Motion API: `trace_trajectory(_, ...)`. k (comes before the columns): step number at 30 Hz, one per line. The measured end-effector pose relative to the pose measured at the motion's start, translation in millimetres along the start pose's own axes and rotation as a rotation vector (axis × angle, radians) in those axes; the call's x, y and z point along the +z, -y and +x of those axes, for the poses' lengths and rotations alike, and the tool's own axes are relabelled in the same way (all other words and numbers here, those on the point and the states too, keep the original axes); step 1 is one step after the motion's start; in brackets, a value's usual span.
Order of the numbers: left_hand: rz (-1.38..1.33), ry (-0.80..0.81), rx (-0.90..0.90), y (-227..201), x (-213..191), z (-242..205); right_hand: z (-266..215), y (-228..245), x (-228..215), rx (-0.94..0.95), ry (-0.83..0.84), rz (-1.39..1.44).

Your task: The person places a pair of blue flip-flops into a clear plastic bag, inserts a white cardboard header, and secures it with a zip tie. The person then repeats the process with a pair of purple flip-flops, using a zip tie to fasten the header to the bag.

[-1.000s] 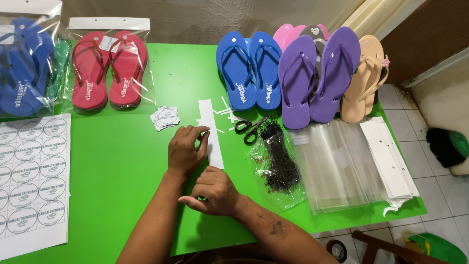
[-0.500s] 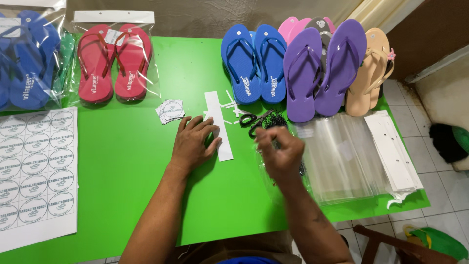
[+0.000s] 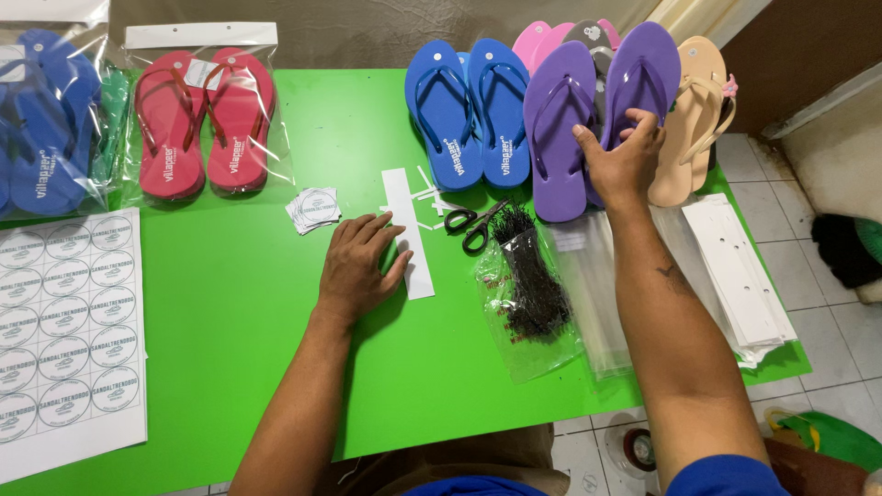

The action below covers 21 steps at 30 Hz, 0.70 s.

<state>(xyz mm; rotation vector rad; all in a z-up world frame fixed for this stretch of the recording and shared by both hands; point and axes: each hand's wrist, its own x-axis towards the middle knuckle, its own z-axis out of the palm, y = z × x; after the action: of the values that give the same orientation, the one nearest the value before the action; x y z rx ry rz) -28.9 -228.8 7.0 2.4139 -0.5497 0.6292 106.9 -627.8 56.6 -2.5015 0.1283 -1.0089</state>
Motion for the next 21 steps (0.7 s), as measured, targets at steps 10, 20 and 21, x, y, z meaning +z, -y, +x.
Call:
trace_trajectory(10, 0.008, -0.070, 0.015, -9, -7, 2, 17, -11, 17, 0.063, 0.124, -0.047)
trace_trajectory(20, -0.024, -0.210, -0.029, -4, -4, 1, 29, 22, -42, -0.239, -0.147, 0.154)
trace_trajectory(21, -0.021, -0.257, -0.065, -1, -2, 1, 22, 37, -51, -0.255, -0.123, 0.181)
